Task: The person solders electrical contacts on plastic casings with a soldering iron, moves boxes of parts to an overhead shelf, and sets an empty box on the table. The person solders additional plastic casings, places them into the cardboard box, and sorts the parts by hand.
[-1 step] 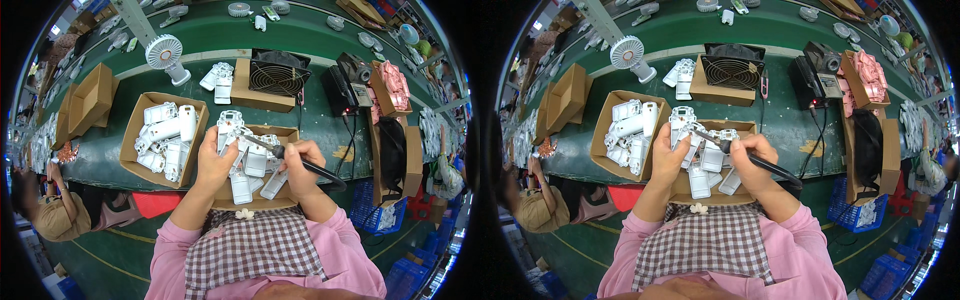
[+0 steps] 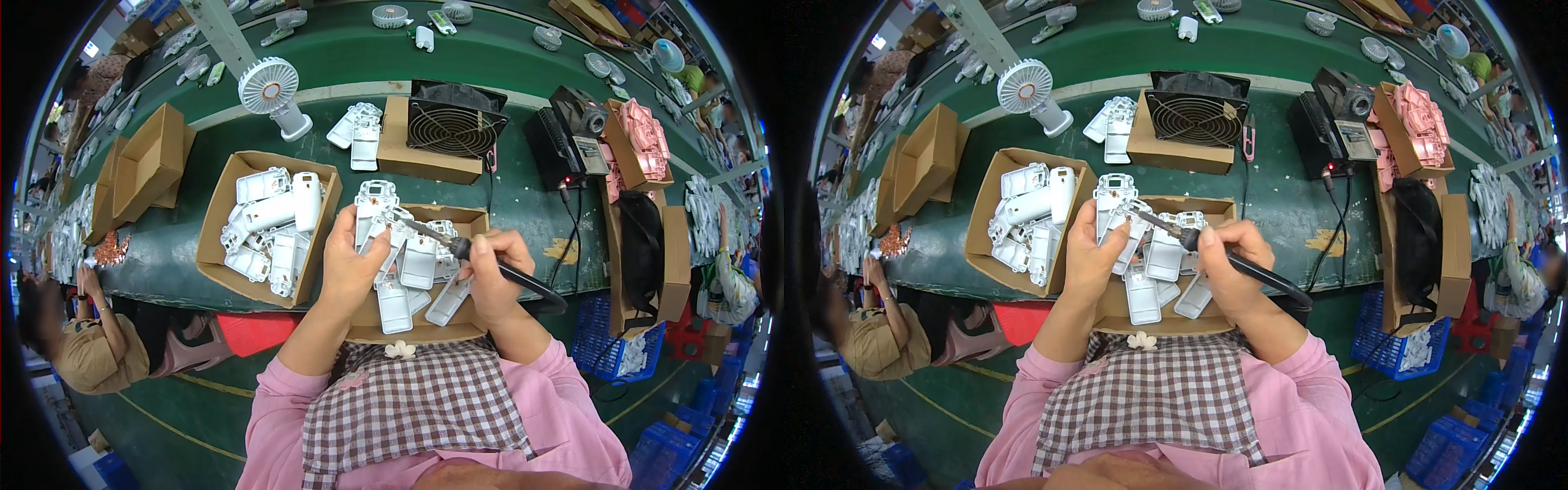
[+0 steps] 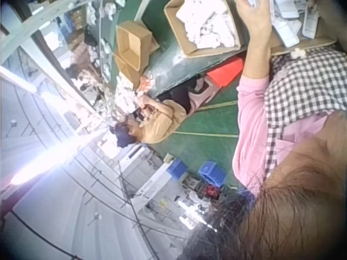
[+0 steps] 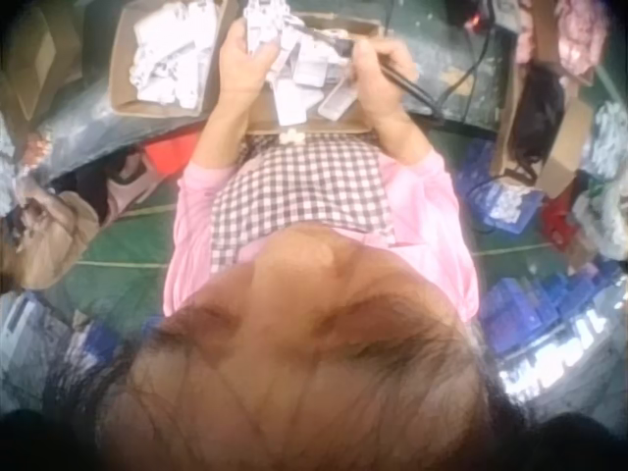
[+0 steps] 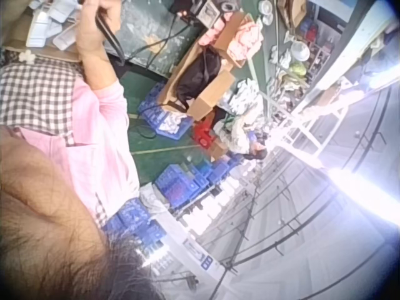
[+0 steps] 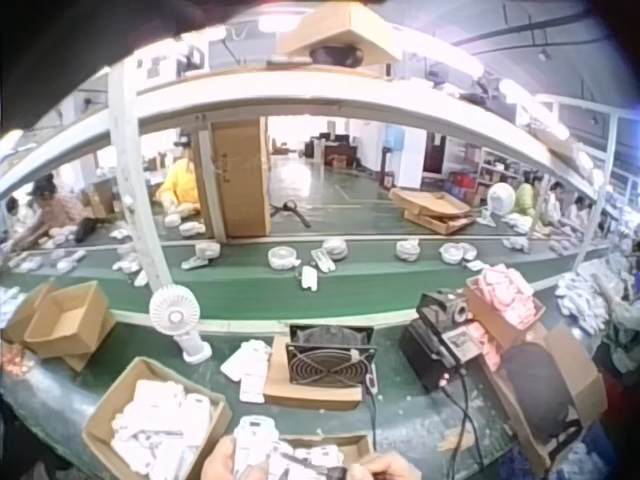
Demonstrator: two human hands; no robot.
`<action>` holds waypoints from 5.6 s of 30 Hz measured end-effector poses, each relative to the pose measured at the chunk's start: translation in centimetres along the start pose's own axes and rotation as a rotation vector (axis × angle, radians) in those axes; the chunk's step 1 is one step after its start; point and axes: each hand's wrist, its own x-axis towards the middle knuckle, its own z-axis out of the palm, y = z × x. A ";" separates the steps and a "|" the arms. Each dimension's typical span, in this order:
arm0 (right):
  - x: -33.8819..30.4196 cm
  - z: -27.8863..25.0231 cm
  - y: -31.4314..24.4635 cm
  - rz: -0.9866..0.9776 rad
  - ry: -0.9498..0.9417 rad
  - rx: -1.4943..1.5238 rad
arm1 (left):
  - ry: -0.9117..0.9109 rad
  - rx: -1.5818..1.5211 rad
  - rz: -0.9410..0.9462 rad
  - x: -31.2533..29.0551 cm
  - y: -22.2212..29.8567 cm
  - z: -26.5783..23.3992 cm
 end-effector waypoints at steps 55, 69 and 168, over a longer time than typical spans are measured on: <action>0.6 0.4 -0.3 0.048 -0.089 -0.092 | -0.005 0.068 -0.098 -0.2 0.3 0.7; 0.1 -0.2 0.3 -0.010 0.010 0.027 | -0.025 0.092 -0.125 -0.4 0.2 0.1; 0.3 -1.5 0.0 0.111 -0.226 0.077 | 0.736 1.059 -0.024 -0.6 3.6 -22.8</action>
